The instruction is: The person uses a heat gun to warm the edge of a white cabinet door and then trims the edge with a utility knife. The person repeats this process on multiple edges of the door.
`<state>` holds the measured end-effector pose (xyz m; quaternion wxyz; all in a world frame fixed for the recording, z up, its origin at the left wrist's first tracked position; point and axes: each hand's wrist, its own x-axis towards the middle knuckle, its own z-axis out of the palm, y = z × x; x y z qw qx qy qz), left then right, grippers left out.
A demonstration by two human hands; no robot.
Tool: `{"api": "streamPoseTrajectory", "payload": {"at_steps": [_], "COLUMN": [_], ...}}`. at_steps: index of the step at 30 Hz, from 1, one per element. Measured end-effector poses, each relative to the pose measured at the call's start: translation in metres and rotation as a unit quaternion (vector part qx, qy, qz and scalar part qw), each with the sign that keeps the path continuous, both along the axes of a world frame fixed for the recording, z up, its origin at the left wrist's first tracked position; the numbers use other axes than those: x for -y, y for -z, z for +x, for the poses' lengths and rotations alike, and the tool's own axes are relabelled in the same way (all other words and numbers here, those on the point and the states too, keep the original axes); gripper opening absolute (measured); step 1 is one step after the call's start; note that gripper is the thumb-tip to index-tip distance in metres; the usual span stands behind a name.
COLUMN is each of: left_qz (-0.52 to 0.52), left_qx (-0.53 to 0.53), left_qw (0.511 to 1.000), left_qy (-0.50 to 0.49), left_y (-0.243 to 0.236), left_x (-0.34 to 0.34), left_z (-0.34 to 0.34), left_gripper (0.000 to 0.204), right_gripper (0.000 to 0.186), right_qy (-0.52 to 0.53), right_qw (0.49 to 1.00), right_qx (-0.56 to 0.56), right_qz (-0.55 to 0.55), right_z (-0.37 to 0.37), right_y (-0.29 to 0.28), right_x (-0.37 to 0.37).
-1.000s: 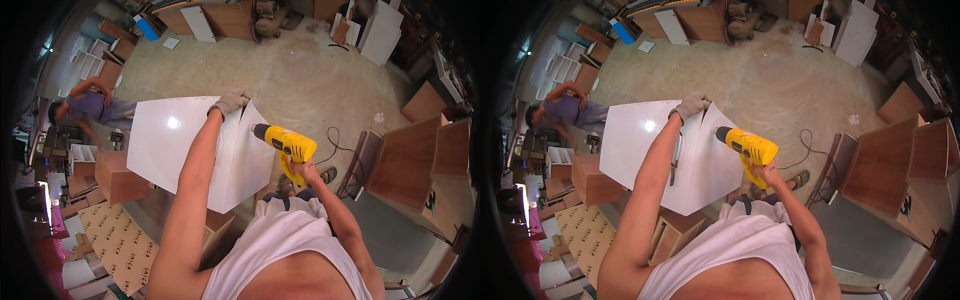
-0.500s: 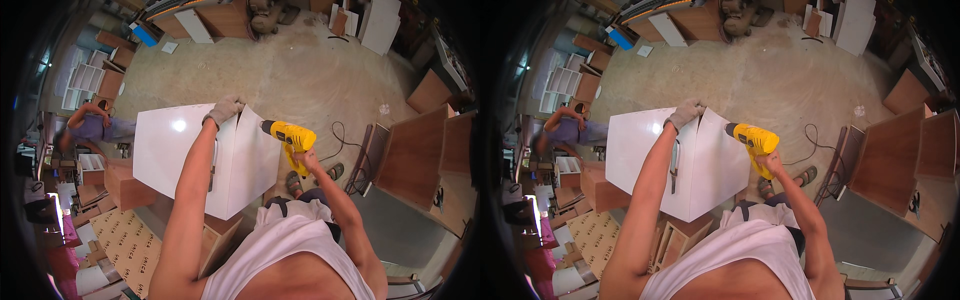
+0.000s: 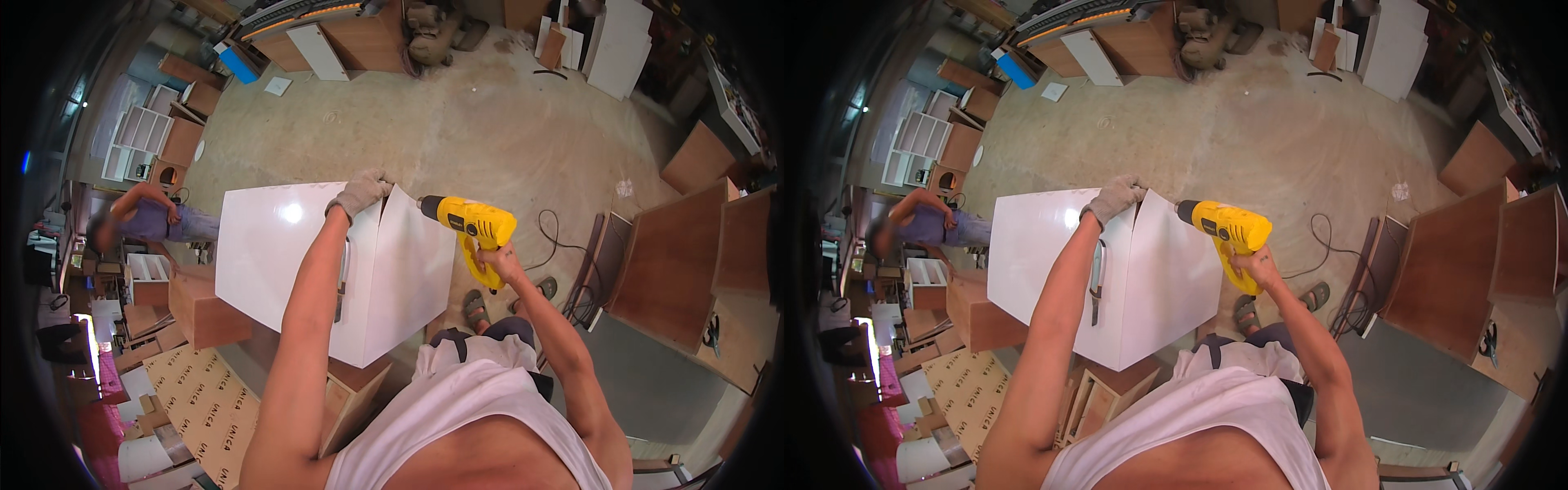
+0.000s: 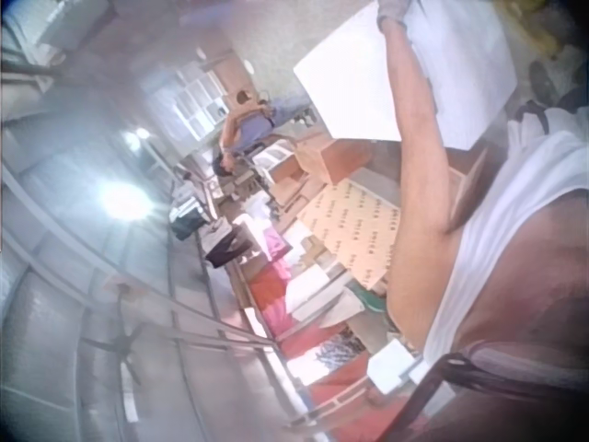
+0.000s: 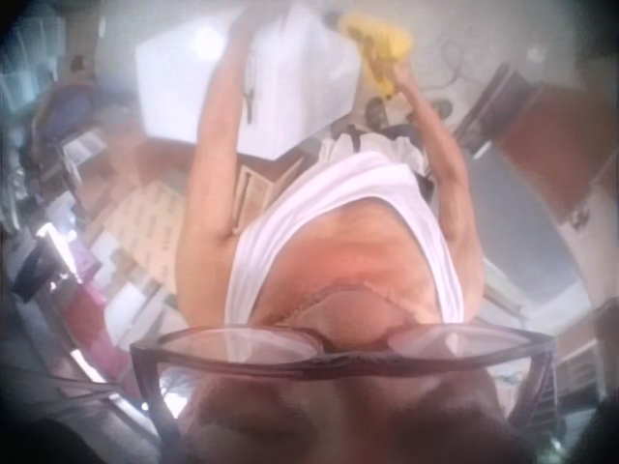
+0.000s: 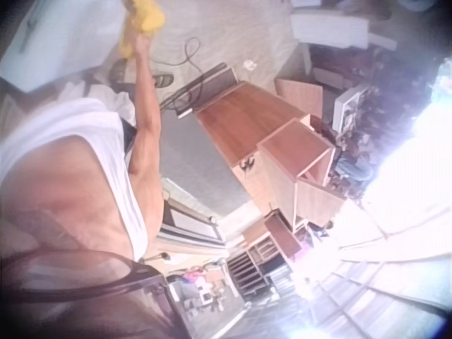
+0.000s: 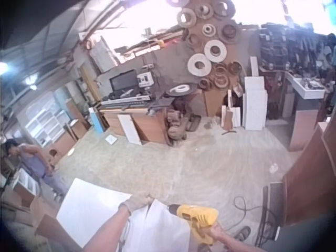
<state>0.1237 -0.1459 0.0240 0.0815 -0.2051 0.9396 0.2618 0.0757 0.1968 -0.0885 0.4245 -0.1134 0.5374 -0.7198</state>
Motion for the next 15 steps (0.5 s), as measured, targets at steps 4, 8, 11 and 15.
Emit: {"api": "streamPoseTrajectory", "payload": {"at_steps": [4, 8, 11, 15], "left_qz": [0.004, 0.015, 0.023, 0.033], "left_qx": [0.018, 0.037, 0.030, 0.047], "left_qw": [1.000, 0.999, 0.999, 0.998], "left_qy": [-0.004, -0.005, -0.002, -0.008], "left_y": [0.001, -0.005, -0.006, -0.002], "left_x": [0.002, -0.001, -0.002, 0.002], "left_z": [-0.001, 0.000, -0.001, 0.000], "left_gripper": [0.027, 0.029, 0.031, 0.032], "right_gripper": [0.023, 0.026, 0.028, 0.029], "right_qy": [-0.004, -0.030, -0.047, -0.065], "right_qw": [0.999, 0.999, 0.999, 0.997], "right_qx": [-0.001, 0.022, 0.010, 0.028], "right_qz": [0.032, 0.025, 0.006, -0.010], "right_z": [-0.004, 0.006, 0.020, 0.040], "right_y": [0.005, -0.004, -0.012, -0.028], "right_x": [0.003, -0.003, -0.013, -0.027]}}
